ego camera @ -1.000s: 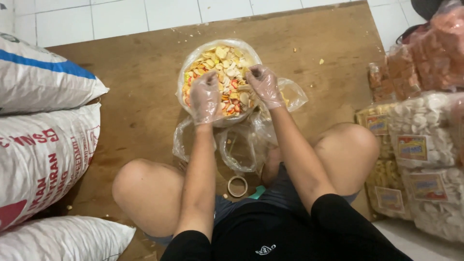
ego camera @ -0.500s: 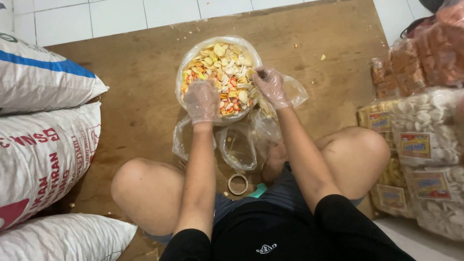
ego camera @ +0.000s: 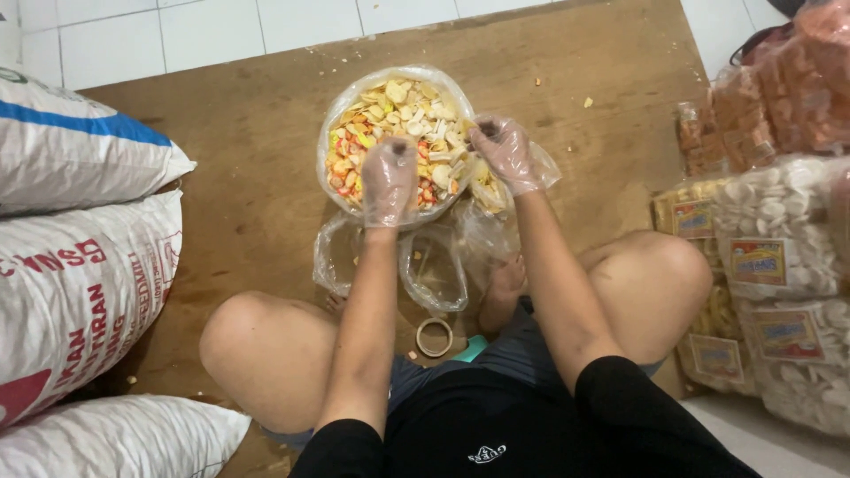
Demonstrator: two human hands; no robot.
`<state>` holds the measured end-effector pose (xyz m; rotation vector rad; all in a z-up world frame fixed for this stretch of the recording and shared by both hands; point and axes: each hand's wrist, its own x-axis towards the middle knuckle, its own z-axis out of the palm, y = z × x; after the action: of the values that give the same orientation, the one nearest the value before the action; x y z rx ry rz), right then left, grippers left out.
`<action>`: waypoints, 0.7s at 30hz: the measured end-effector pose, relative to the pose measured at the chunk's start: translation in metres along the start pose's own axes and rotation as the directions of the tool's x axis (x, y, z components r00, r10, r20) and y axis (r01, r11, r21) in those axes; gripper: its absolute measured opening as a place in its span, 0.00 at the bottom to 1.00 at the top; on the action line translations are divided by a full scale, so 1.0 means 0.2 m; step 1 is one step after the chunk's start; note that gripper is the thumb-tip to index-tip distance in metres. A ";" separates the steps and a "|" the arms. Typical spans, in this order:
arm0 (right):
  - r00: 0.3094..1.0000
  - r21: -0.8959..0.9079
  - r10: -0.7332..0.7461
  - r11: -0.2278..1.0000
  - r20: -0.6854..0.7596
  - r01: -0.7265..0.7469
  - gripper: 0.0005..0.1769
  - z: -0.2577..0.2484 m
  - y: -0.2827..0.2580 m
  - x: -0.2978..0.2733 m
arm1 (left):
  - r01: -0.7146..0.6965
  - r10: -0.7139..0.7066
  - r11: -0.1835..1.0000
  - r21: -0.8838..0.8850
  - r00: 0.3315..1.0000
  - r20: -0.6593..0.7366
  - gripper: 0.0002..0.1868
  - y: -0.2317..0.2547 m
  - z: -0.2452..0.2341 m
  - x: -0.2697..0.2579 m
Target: The person sits on the floor and uses gloved hands to scoop mixed snack pieces from a large bowl into a smaller plastic bag. The person repeatedly scoops and transfers the snacks, occasionally adjusting the bag's position.
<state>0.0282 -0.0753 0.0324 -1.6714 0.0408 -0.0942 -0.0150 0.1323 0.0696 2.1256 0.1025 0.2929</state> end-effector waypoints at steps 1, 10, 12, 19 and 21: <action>1.000 0.000 -0.001 1.000 -0.006 0.001 0.11 -0.04 0.01 0.03 | -0.004 0.004 1.000 -0.001 1.000 0.004 0.13 0.00 0.06 0.00; 0.992 -0.301 0.111 0.946 -0.058 -0.124 0.13 -0.50 0.23 0.10 | 0.095 -0.097 0.995 0.028 0.865 0.493 0.15 0.04 0.65 -0.05; 0.987 -0.499 0.153 0.852 -0.045 -0.155 0.10 -0.60 0.36 0.12 | 0.118 -0.133 0.991 0.061 0.850 0.511 0.15 0.01 0.80 -0.03; 0.940 -0.806 0.319 0.520 -0.124 -0.283 0.12 -0.71 0.59 0.16 | 0.166 -0.196 0.981 0.105 0.795 0.574 0.32 0.23 0.69 -0.10; 0.913 -0.807 0.380 0.485 -0.152 -0.336 0.14 -0.72 0.81 0.22 | 0.200 -0.212 0.976 0.091 0.749 0.628 0.31 0.24 0.65 -0.11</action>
<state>0.0647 -0.2380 -0.1124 -2.5846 0.4731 0.3524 -0.0058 -0.0038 0.0383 2.0956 -0.0599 -0.5741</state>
